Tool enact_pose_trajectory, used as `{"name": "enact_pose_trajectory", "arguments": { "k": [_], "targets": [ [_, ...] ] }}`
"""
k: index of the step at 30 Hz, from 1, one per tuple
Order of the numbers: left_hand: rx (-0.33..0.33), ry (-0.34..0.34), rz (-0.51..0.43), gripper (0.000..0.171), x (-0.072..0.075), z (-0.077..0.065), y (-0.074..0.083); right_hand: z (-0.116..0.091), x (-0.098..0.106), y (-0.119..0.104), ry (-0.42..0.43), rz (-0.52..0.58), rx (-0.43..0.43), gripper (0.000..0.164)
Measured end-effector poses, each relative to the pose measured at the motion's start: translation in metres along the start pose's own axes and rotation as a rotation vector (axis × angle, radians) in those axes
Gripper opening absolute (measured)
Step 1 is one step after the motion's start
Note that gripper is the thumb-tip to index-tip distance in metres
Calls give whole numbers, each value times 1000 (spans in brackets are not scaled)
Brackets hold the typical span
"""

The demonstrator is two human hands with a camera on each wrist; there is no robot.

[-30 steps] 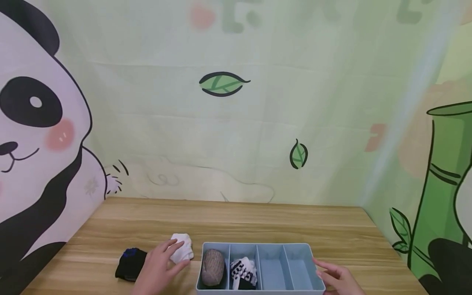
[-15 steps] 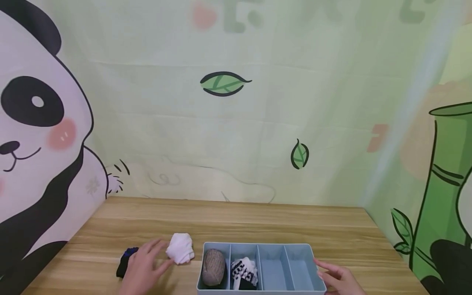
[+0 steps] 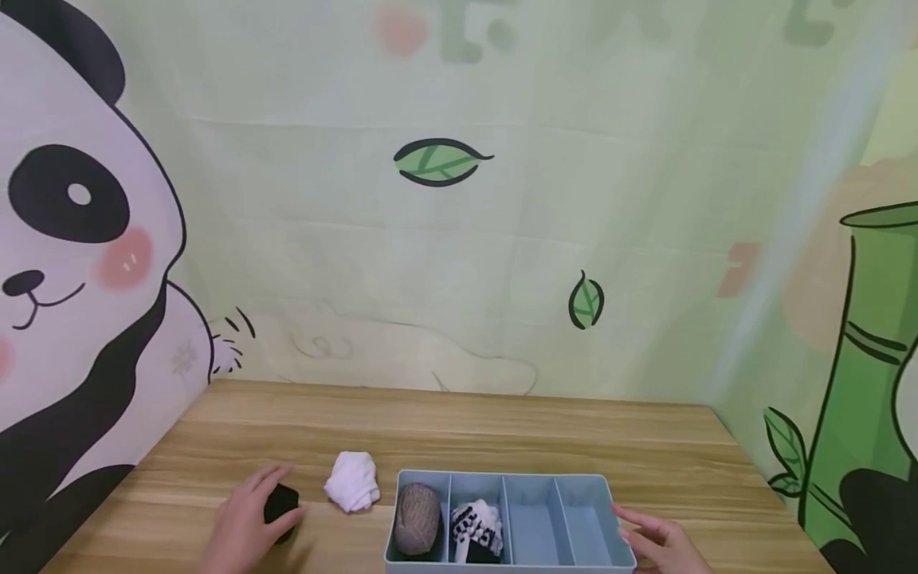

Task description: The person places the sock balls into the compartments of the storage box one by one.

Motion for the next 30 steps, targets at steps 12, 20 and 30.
{"name": "enact_pose_trajectory", "arguments": {
  "k": [12, 20, 30],
  "targets": [
    [123, -108, 18, 69, -1, -6, -20, -1, 1, 1, 21, -25, -31, 53],
    [195, -184, -8, 72, -4, -5, -29, -2, -2, -3, -14, -3, 36, 27],
    [216, -248, -27, 71, -10, -2, -33, -1, -2, -1, -26, 18, 58, 27]
  ]
}}
Point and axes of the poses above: each hand's wrist, its own z-axis towards the middle knuckle, its own x-axis out of the back of the hand, y = z × x, the point moved 6 cm from there along z, towards the middle knuckle, and after that the axes turned 13 degrees about -x, right-handed, at the moved point
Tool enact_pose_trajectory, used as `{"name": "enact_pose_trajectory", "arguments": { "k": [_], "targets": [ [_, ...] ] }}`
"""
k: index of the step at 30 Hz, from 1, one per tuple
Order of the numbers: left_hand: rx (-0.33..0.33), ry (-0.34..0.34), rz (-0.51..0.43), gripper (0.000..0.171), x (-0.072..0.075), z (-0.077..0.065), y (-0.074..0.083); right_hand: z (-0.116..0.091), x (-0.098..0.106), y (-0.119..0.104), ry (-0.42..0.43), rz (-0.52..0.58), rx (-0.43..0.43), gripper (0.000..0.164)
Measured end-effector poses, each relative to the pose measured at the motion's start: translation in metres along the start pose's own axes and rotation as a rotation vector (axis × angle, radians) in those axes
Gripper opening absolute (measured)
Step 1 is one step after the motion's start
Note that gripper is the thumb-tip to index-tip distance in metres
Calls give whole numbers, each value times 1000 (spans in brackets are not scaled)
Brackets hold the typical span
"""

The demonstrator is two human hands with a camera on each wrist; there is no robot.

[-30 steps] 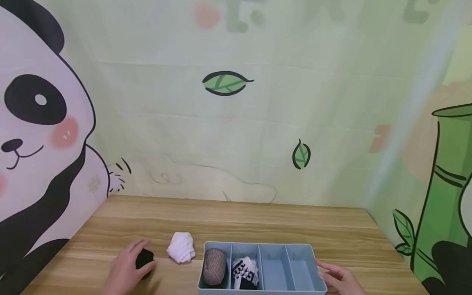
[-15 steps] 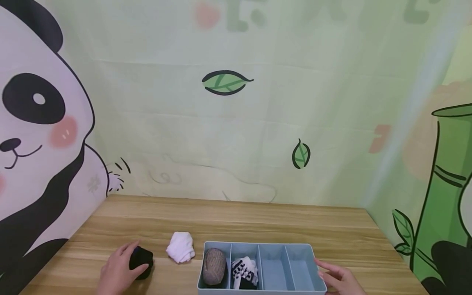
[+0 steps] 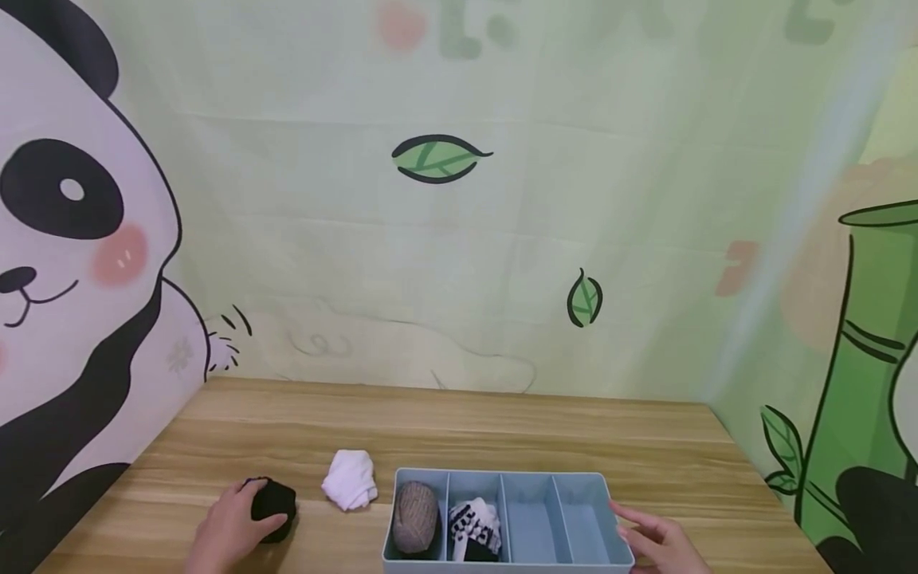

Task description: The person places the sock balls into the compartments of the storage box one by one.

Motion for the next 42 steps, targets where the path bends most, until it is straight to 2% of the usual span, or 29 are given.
{"name": "enact_pose_trajectory", "arguments": {
  "k": [6, 14, 21, 28, 35, 39, 42],
  "targets": [
    [-33, -7, -28, 71, -1, 2, 0, -1, 0, -1, -2, -2, 6, 28],
    [-12, -61, -116, 82, -6, 4, -6, 0, -1, -1, 2, 4, -3, 25],
    [-22, -84, -112, 88, -6, 3, -3, 0, 1, 1, 42, -1, -47, 49],
    [10, -94, -106, 93, -8, 6, -4, -1, 1, 1, 19, 14, -14, 26],
    [36, -81, -118, 85, -9, 9, -6, 0, 1, 0, 16, 6, -6, 24],
    [26, -58, -93, 78, -9, 10, -4, -1, 0, 0, 19, 5, -10, 24],
    [20, -31, -77, 80, -7, 10, -1, -1, 0, -1, 24, 1, -8, 25]
  ]
}}
Point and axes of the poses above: each hand's wrist, its own z-axis towards the middle knuckle, its own x-axis out of the back of the hand, y = z × x, the point moved 6 cm from there along z, towards the middle knuckle, and after that the axes turned 13 degrees about -x, right-handed, at the moved point
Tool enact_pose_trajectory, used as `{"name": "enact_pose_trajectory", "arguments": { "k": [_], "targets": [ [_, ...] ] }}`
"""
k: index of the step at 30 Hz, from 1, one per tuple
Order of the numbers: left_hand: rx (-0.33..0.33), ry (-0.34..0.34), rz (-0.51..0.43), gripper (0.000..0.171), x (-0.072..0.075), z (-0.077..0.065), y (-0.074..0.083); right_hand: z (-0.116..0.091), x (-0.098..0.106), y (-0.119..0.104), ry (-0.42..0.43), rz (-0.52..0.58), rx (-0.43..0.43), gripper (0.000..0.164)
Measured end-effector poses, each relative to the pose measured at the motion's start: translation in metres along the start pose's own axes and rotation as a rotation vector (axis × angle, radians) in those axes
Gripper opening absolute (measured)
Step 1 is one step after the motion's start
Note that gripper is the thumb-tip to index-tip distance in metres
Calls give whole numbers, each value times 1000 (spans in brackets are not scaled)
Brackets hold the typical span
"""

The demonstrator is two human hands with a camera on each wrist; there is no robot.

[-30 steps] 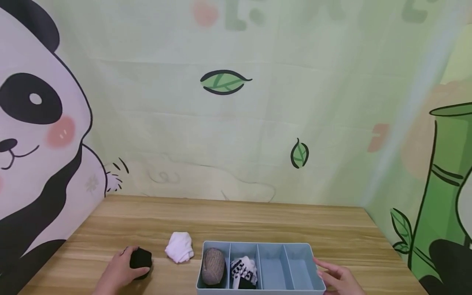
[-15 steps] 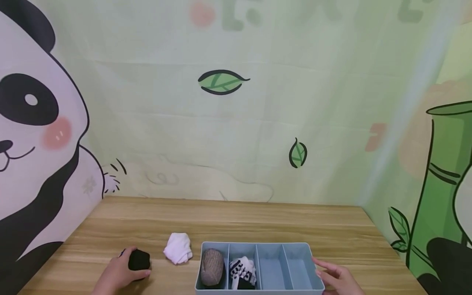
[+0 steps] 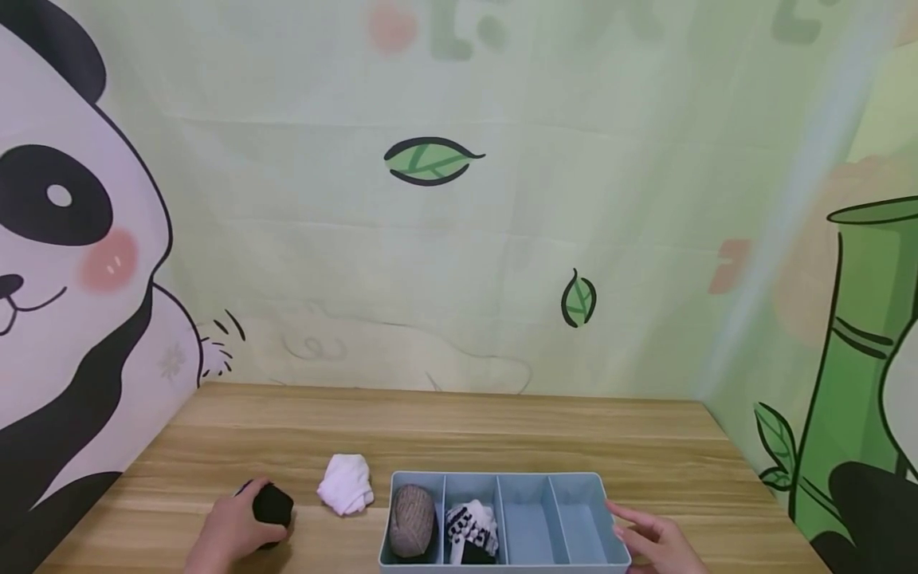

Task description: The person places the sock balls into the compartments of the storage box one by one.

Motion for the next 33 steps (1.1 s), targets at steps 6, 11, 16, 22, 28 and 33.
{"name": "enact_pose_trajectory", "arguments": {
  "k": [6, 11, 16, 22, 28, 33],
  "targets": [
    [12, 66, 7, 85, 5, -2, 4, -1, -1, 0, 0, 0, -4, 25],
    [-5, 108, 14, 82, 8, -3, 7, -1, -1, 0, 3, 16, -14, 26],
    [-12, 109, -6, 80, 7, -3, 8, -1, -1, 0, 12, 13, -19, 28],
    [-44, 130, -11, 78, 7, -4, 10, -1, 0, 0, 39, -7, -33, 42],
    [-112, 215, 9, 75, 10, -8, 16, -2, 0, 0, 25, -1, -13, 28],
    [-122, 229, -6, 76, 12, -8, 21, -2, 0, 1, 32, -8, -22, 33]
  ]
}}
Point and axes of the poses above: each hand's wrist, its own z-axis towards the middle knuckle, its own x-axis out of the back of the hand, y = z × x, the point moved 6 cm from there along z, towards the middle knuckle, and after that the axes turned 13 degrees about -x, right-handed, at the moved point
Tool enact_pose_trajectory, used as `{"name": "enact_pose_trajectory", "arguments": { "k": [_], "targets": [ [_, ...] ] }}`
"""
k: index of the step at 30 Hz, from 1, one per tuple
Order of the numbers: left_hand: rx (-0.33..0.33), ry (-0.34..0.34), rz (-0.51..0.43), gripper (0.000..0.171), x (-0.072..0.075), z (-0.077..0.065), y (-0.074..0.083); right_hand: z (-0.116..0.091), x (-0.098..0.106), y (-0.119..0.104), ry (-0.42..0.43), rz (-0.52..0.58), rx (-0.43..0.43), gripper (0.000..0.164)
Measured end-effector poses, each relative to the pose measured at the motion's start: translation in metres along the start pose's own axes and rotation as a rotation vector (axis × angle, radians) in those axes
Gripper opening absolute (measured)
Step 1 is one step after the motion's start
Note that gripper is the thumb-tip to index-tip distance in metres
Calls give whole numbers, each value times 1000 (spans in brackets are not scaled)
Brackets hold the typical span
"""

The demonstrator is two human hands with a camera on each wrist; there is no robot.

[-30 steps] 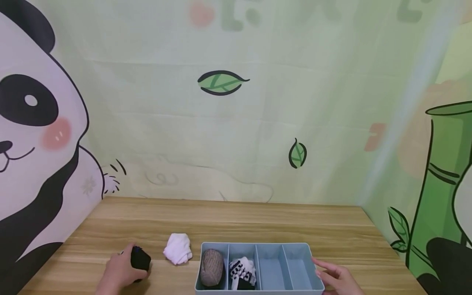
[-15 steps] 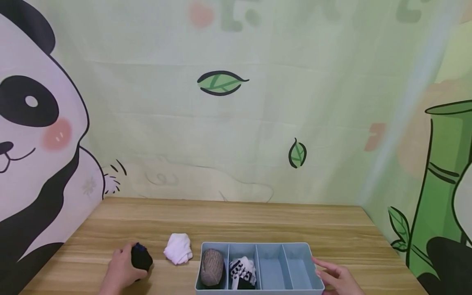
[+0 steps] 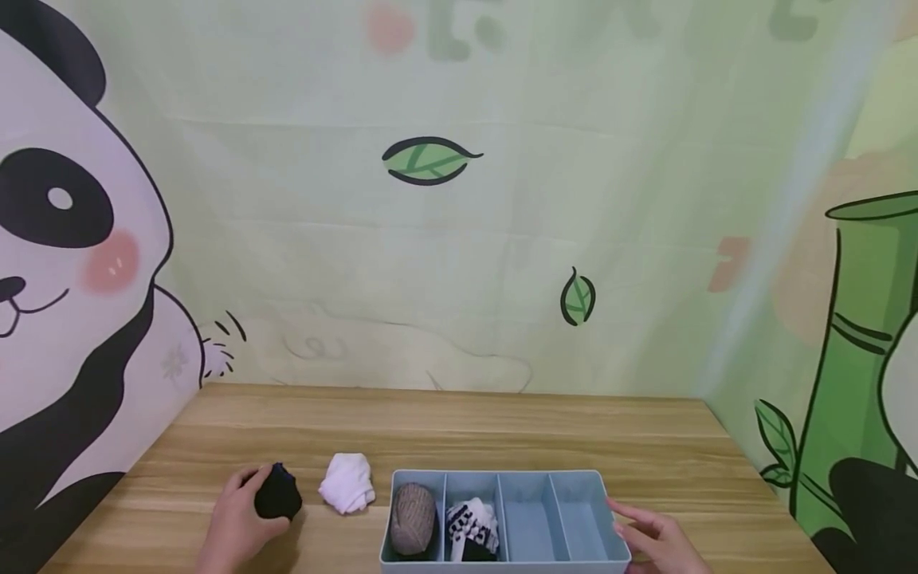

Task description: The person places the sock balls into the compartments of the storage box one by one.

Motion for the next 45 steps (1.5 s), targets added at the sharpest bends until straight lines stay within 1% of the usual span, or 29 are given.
{"name": "enact_pose_trajectory", "arguments": {
  "k": [1, 3, 4, 5, 6, 8, 10, 11, 15, 18, 22, 24, 28, 29, 30, 31, 33, 35, 40, 43, 45],
  "targets": [
    [3, -2, -9, 76, 0, 1, 1, 0, 0, 0, 2, -2, -7, 34],
    [-5, -1, -14, 76, 1, 1, 4, 1, 1, 1, 13, -13, -18, 41],
    [-5, -5, -19, 76, 1, 1, 5, 2, 1, 1, 17, -16, -23, 37],
    [-4, -10, -24, 77, 1, 1, 6, 1, 1, 1, 19, -23, -20, 42],
    [-6, -10, -27, 77, 1, 1, 7, 2, 1, 1, 22, -22, -25, 37],
    [-16, 2, -30, 77, 2, 0, 10, 1, 0, 1, 20, -29, -19, 43],
    [-17, 5, -37, 77, 3, 0, 13, 1, 0, 1, 15, -19, -22, 35],
    [-25, 15, -35, 76, 4, 0, 15, 1, 0, 0, 12, -17, -17, 38],
    [-45, 33, -24, 76, 8, 1, 28, 1, 1, 1, 6, -13, -18, 39],
    [-68, 71, -10, 74, 11, 2, 40, 0, 1, 0, 0, -15, -21, 45],
    [-116, 149, -1, 71, 15, 4, 56, -1, -1, 0, -5, -5, -25, 49],
    [-140, 177, -1, 70, 16, 5, 63, -1, -1, -1, -6, 4, -28, 45],
    [-188, 231, -3, 70, 18, 8, 76, -1, -1, -1, -4, 11, -26, 31],
    [-196, 240, -4, 70, 18, 8, 79, -1, -1, -1, -5, 10, -25, 31],
    [-202, 248, -8, 70, 17, 9, 81, -1, -1, -2, -5, 7, -21, 35],
    [-207, 251, -13, 70, 17, 10, 83, -1, -1, -1, -4, 6, -23, 34],
    [-210, 247, -24, 70, 15, 12, 88, -2, -1, -1, -5, 2, -19, 43],
    [-217, 239, -36, 69, 13, 14, 93, -2, 0, -1, -7, 7, -21, 45],
    [-257, 236, -65, 68, 10, 19, 106, -1, 0, 0, -16, 18, -15, 34],
    [-266, 225, -78, 68, 8, 21, 113, -1, -1, 0, -16, 15, -10, 31],
    [-265, 216, -87, 68, 6, 22, 116, -1, -1, 0, -14, 8, -3, 37]
  ]
}}
Point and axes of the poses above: each hand's wrist, its own z-axis towards the middle knuckle, its own x-axis out of the back of the hand, y = z × x, the point moved 6 cm from there along z, towards the middle knuckle, and after that the axes turned 13 degrees about -x, right-handed, at the moved point
